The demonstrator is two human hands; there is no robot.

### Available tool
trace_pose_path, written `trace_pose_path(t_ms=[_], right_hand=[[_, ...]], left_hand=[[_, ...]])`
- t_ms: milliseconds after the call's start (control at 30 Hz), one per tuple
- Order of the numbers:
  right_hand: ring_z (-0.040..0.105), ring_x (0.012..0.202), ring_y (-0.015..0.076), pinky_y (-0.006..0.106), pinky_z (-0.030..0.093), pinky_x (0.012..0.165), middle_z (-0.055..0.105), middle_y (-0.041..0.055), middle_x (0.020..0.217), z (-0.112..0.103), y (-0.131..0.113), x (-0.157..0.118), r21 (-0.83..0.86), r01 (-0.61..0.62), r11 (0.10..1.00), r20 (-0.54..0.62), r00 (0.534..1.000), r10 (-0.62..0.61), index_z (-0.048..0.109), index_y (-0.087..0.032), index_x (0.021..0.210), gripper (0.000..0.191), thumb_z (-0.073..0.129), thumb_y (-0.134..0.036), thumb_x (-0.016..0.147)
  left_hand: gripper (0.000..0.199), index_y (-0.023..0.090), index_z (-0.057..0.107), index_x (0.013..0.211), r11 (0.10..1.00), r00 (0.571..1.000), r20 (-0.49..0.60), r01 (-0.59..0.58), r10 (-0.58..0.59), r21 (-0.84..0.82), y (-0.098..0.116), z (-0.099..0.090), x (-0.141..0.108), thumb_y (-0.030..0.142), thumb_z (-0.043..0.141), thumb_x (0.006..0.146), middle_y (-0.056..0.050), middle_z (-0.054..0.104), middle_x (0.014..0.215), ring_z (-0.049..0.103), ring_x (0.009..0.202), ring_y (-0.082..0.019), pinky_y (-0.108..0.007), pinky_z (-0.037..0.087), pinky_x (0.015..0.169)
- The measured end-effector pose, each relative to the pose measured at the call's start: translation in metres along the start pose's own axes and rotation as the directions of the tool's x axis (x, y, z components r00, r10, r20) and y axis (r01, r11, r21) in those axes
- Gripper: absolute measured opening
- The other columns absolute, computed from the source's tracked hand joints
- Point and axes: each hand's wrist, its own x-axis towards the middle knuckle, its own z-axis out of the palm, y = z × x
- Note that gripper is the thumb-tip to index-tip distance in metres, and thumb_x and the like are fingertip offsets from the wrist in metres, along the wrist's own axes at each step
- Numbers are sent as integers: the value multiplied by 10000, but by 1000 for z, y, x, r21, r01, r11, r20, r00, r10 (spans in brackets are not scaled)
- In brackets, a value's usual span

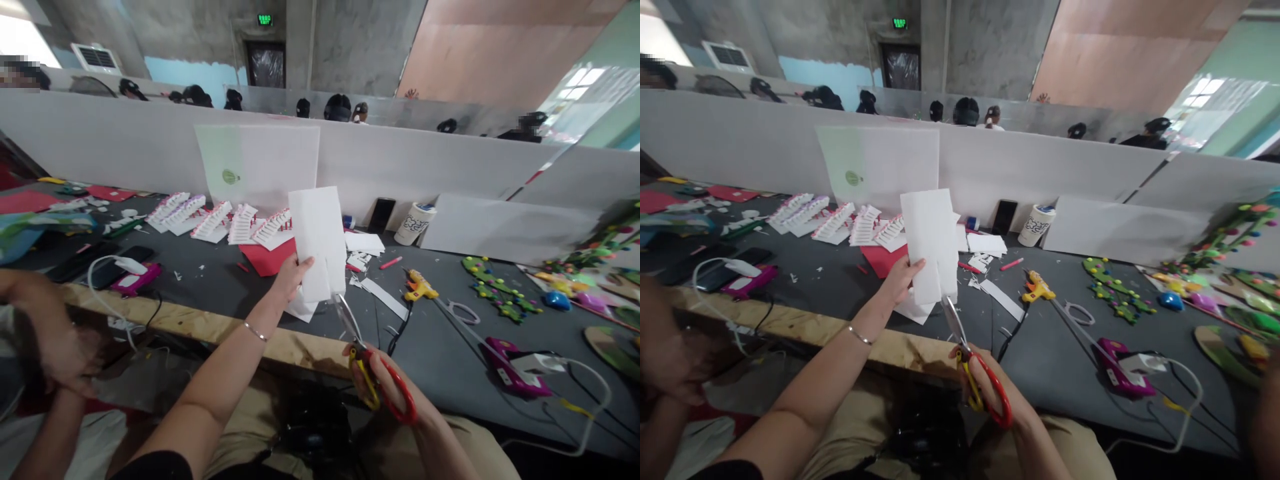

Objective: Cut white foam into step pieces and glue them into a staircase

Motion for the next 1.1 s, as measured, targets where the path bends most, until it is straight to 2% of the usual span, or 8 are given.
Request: trace_pose_path(t_ms=[100, 200, 333, 433, 667, 767, 900, 1100], right_hand=[[489, 601, 144, 283, 470, 545, 532, 19, 769, -2, -4, 3, -70, 97, 993, 1, 995, -97, 588, -234, 1098, 570, 483, -738, 853], [454, 583, 138, 267, 419, 512, 539, 18, 775, -3, -11, 6, -130, 124, 984, 11, 992, -124, 573, -242, 1117, 587, 430, -753, 866], [433, 561, 124, 251, 399, 485, 537, 15, 779, -4, -13, 7, -148, 91, 985, 53, 995, -84, 575, -242, 1145, 576, 399, -731, 896], [446, 553, 107, 239, 406, 480, 547, 23, 797, -4, -10, 6, -135, 53, 989, 48, 998, -47, 577, -208, 1155, 618, 380, -736, 901], [464, 540, 113, 243, 407, 458, 511, -1, 723, -3, -10, 6, -179, -28, 983, -97, 995, 11, 586, -195, 1003, 669, 433, -818, 814], [456, 531, 118, 251, 404, 466, 502, -13, 698, -1, -11, 8, -234, 18, 972, -121, 992, -47, 558, -211, 926, 627, 420, -814, 819], [461, 564, 133, 264, 410, 529, 502, -14, 634, 0, -12, 13, -404, 137, 905, -179, 958, -225, 500, -225, 758, 572, 359, -767, 871], [499, 551, 136, 260, 408, 531, 556, -9, 626, 0, -13, 15, -506, 119, 854, -253, 927, -279, 489, -227, 802, 471, 447, -693, 858]], left_hand=[[465, 152, 667, 919, 999, 998, 56, -31, 29, 38, -2, 3, -8, 431, 855, 597, -64, 753, 902, 678, 828, -206, -303, 523, 754], [470, 160, 668, 998, 999, 994, 101, -39, 36, 23, -9, 11, -16, 436, 819, 648, -76, 753, 993, 676, 931, -225, -341, 510, 856], [532, 178, 663, 1107, 999, 988, 149, -40, 42, -17, -13, 17, -20, 451, 801, 672, -75, 751, 1039, 673, 1012, -251, -389, 484, 946], [519, 173, 675, 1073, 999, 988, 146, -51, 52, -7, -14, 18, -24, 472, 803, 669, -81, 755, 1021, 677, 1014, -268, -400, 484, 947], [505, 155, 678, 1022, 1000, 989, 149, -5, 6, -7, -19, 25, -37, 473, 820, 657, -99, 755, 976, 686, 953, -269, -403, 494, 913], [500, 147, 687, 1025, 999, 986, 166, 23, -18, -28, -22, 32, -45, 455, 828, 657, -102, 760, 967, 677, 1013, -274, -411, 472, 975], [500, 145, 678, 1057, 997, 980, 192, 64, -56, -38, -28, 41, -56, 437, 821, 677, -111, 756, 1037, 651, 1105, -290, -415, 461, 1002], [459, 143, 684, 1036, 1000, 981, 193, 23, -22, -2, -30, 44, -61, 440, 796, 703, -117, 748, 1073, 674, 1023, -271, -382, 491, 933]])
